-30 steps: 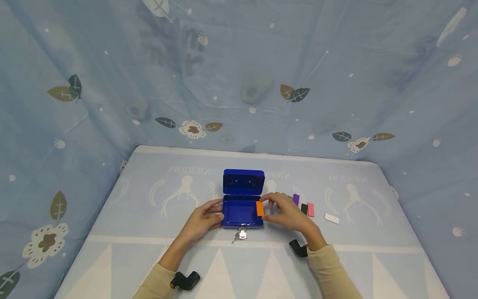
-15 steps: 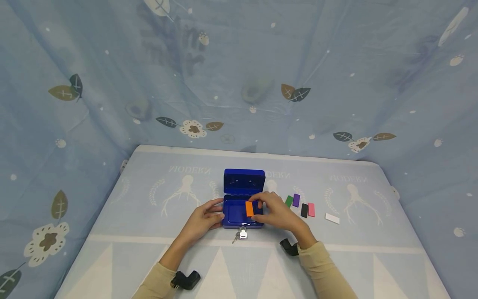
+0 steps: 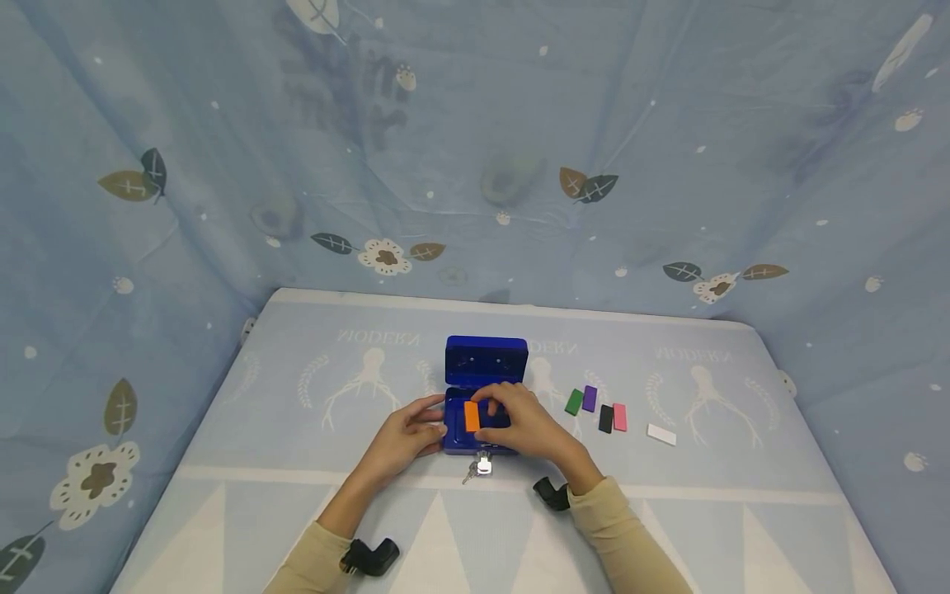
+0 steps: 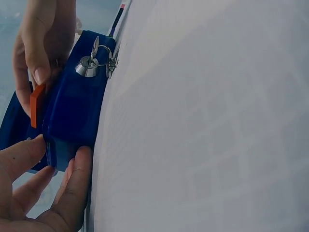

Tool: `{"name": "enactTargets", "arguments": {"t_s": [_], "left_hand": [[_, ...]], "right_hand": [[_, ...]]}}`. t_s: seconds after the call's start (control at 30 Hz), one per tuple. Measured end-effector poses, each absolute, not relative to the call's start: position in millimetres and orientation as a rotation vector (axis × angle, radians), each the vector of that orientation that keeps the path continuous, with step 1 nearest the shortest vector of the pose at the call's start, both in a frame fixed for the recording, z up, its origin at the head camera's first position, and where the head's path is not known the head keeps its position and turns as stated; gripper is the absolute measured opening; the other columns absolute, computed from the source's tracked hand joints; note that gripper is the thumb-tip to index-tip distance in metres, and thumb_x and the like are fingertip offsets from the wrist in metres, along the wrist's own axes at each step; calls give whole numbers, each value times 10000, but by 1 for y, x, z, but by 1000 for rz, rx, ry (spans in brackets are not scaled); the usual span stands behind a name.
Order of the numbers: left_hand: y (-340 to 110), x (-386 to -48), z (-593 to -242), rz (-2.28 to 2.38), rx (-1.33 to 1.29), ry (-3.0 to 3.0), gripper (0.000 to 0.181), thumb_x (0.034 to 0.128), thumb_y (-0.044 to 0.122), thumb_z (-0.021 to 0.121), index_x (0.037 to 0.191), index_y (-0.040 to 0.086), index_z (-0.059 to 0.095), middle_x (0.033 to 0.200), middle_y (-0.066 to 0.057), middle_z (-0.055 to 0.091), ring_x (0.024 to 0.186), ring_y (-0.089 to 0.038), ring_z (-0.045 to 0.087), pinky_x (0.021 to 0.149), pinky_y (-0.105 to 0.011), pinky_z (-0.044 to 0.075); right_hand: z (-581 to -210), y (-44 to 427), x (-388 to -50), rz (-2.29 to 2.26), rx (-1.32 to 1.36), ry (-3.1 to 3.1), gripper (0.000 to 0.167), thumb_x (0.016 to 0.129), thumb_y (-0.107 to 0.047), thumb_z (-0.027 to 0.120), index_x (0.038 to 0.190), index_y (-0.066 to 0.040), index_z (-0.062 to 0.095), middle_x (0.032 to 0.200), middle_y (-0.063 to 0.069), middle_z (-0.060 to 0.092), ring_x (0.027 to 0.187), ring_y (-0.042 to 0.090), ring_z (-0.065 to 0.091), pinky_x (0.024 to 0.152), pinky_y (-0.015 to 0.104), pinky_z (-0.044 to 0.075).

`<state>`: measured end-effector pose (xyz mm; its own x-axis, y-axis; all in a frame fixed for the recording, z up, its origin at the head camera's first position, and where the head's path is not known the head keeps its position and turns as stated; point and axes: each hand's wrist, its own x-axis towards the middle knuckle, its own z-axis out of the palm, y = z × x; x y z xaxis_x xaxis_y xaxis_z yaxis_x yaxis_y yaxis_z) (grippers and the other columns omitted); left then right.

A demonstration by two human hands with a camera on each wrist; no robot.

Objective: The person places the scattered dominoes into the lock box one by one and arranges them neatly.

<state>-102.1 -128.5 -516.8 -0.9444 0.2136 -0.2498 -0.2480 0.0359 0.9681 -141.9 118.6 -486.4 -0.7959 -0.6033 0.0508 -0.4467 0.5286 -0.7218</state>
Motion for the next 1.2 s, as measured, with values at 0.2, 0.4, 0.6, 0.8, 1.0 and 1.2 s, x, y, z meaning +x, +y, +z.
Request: {"name": "enactTargets", "arguments": {"t_s": [0.2, 0.4, 0.6, 0.8, 1.0, 1.2], "left_hand": [[-129, -102, -518, 1967, -49, 1999, 535, 944, 33, 679, 1452, 76, 515, 1270, -212, 575, 1083, -297, 645, 838, -393, 592], [-129, -102, -517, 1981, -38, 1979, 539, 945, 38, 683, 1455, 74, 510, 1279, -219, 564, 1089, -305, 642, 843, -398, 590], [-130, -102, -517, 1984, -38, 1972, 545, 942, 36, 685, 1456, 74, 510, 1282, -225, 557, 1090, -304, 642, 845, -396, 589], [-131, -102, -518, 1987, -39, 1965, 546, 940, 41, 689, 1456, 74, 511, 1285, -228, 557, 1094, -311, 640, 848, -397, 588], [-131, -103, -519, 1995, -19, 1952, 539, 949, 29, 674, 1459, 63, 504, 1291, -236, 551, 1092, -320, 642, 848, -398, 588], [-131, -102, -519, 2003, -16, 1946, 544, 946, 21, 673, 1461, 70, 504, 1295, -245, 546, 1098, -328, 639, 844, -393, 589]], "right_hand": [[-497, 107, -143, -1126, -889, 2589, 436, 862, -259, 813, 1238, -146, 623, 926, 57, 577, 895, 256, 496, 807, 382, 363], [-503, 95, -142, -965, -868, 2722, 432, 841, -298, 824, 1206, -151, 647, 870, -43, 548, 850, 175, 467, 780, 376, 343], [-505, 86, -141, -773, -841, 2825, 419, 829, -319, 825, 1184, -164, 668, 830, -79, 512, 830, 165, 464, 721, 336, 336], [-500, 80, -140, -812, -816, 2770, 410, 834, -271, 824, 1185, -132, 666, 840, -45, 531, 814, 170, 482, 726, 340, 385], [-503, 75, -142, -889, -755, 2653, 429, 839, -229, 829, 1211, -103, 657, 856, -13, 554, 797, 154, 497, 710, 306, 439], [-507, 73, -145, -902, -726, 2635, 451, 814, -212, 853, 1201, -111, 645, 825, -46, 554, 779, 141, 512, 697, 286, 455]]}}
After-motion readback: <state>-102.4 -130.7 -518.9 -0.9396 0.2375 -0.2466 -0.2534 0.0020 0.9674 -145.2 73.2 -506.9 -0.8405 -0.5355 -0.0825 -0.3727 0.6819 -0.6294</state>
